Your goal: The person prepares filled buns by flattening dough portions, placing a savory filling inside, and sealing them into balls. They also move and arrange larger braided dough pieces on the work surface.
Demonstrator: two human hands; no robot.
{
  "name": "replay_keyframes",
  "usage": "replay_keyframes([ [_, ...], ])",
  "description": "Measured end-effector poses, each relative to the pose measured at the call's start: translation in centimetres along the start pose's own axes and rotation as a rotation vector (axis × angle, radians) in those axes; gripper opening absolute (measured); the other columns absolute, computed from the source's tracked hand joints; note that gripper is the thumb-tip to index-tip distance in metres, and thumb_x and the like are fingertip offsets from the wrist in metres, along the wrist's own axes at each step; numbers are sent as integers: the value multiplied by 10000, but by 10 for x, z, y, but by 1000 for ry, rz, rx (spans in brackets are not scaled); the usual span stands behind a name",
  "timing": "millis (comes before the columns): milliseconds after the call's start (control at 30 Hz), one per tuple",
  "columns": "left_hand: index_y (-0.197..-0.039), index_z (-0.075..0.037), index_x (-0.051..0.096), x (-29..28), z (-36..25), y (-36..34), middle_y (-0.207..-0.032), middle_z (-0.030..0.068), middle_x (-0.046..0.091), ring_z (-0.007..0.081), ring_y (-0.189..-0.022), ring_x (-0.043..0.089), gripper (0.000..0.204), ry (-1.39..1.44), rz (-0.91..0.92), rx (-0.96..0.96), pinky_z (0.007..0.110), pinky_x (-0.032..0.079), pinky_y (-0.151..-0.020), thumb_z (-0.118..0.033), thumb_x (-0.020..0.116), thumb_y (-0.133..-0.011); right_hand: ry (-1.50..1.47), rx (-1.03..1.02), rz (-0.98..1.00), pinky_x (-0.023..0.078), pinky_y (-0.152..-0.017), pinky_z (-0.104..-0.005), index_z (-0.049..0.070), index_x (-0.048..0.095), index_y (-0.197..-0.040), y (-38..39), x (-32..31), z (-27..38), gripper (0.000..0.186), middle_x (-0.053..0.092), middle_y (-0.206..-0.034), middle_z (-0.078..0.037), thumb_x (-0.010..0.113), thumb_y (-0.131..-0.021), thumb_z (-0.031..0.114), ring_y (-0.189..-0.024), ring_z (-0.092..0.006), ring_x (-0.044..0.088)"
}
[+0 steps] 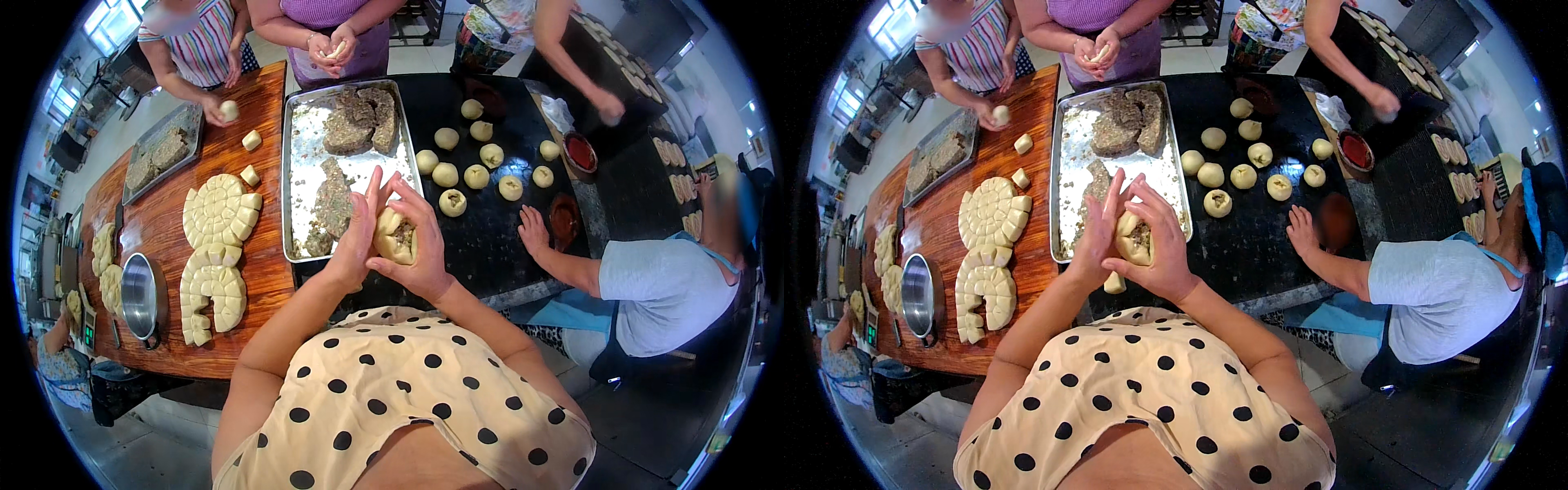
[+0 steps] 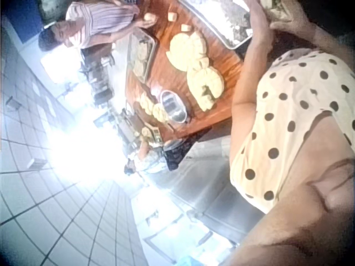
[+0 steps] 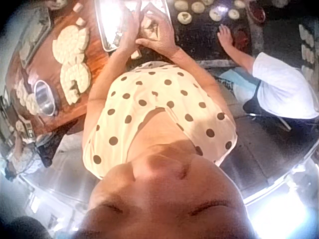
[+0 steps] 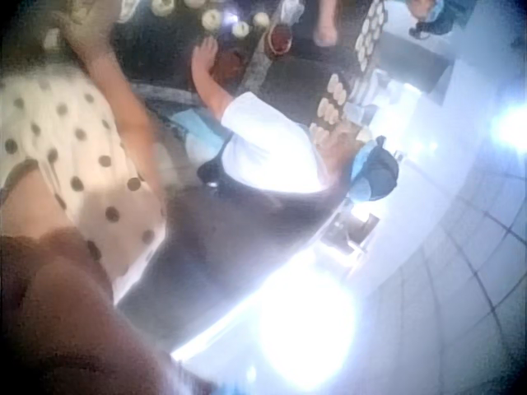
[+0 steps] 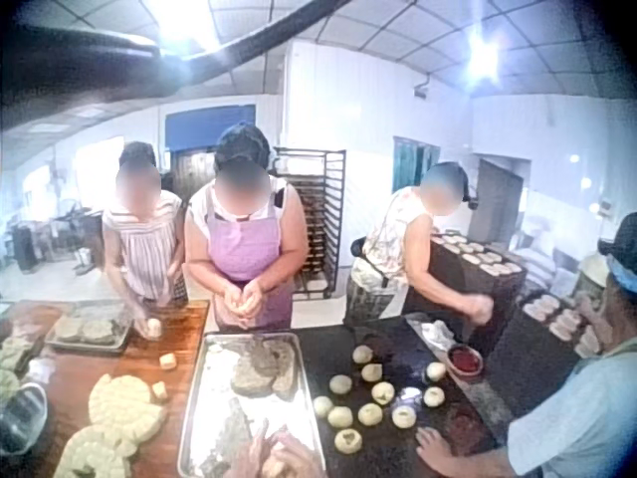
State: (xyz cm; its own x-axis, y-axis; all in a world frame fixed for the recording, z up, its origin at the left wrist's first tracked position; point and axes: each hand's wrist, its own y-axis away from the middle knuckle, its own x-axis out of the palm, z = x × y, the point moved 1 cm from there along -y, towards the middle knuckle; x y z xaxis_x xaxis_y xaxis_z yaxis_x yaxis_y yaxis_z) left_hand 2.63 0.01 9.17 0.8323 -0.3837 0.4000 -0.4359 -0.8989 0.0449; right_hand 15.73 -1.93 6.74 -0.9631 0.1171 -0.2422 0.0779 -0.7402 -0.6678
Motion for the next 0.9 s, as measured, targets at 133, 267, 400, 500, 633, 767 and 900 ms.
replay_keyframes([
  [133, -1592, -171, 76, 5, -7, 3, -1621, 110, 203, 279, -1457, 286, 698, 111, 102, 10, 423, 294, -1171, -586, 162, -1037, -178, 55, -131, 469, -988, -378, 48, 595, -1082, -3, 2, 7, 367, 637, -1163, -136, 792, -776, 98, -1119, -279, 609],
  [267, -1521, -114, 288, 4, 9, -3, -1515, 139, 393, 281, -1366, 428, 513, 538, -9, -32, 416, 363, -1138, -377, 280, -1080, -393, 159, -184, 462, -981, -346, 20, 605, -1051, -7, 3, 9, 233, 647, -1063, -104, 689, -836, 49, -1074, -224, 624],
  [400, -1483, -43, 354, 17, 18, -8, -1410, 167, 487, 275, -1279, 509, 508, 505, -126, -41, 385, 409, -1101, -343, 294, -1077, -157, 119, -149, 465, -932, -353, 29, 643, -1011, -16, 5, 21, 223, 663, -1062, -92, 744, -828, 107, -1009, -200, 622],
  [500, -1494, -44, 341, 28, 11, -8, -1401, 169, 494, 256, -1253, 524, 508, 483, -107, 21, 374, 416, -1091, -324, 256, -1079, 74, -38, -189, 487, -856, -326, 38, 663, -972, -24, 3, 32, 240, 669, -1035, -79, 803, -808, 143, -944, -180, 625],
  [633, -1502, -47, 330, 29, 9, -2, -1456, 180, 443, 322, -1311, 486, 548, 380, -82, 51, 430, 383, -1130, -369, 267, -1063, 6, 15, -138, 408, -994, -401, 40, 639, -990, -20, -3, 37, 203, 668, -1087, -101, 745, -837, 123, -1041, -214, 620],
  [767, -1444, -24, 392, 33, 0, -1, -1389, 153, 495, 311, -1279, 505, 556, 373, -134, 43, 409, 421, -1080, -392, 235, -1057, -60, 71, -124, 328, -1131, -476, 43, 615, -1007, -22, -3, 39, 170, 666, -1139, -122, 688, -865, 102, -1137, -247, 615],
  [900, -1331, -25, 464, 28, 7, -5, -1269, 145, 541, 296, -1179, 544, 494, 49, -203, 201, 397, 456, -1000, -385, 282, -1046, -89, -21, -177, 232, -1180, -530, 68, 592, -923, -26, 1, 35, 124, 692, -1108, -121, 688, -890, 138, -1134, -257, 634],
])
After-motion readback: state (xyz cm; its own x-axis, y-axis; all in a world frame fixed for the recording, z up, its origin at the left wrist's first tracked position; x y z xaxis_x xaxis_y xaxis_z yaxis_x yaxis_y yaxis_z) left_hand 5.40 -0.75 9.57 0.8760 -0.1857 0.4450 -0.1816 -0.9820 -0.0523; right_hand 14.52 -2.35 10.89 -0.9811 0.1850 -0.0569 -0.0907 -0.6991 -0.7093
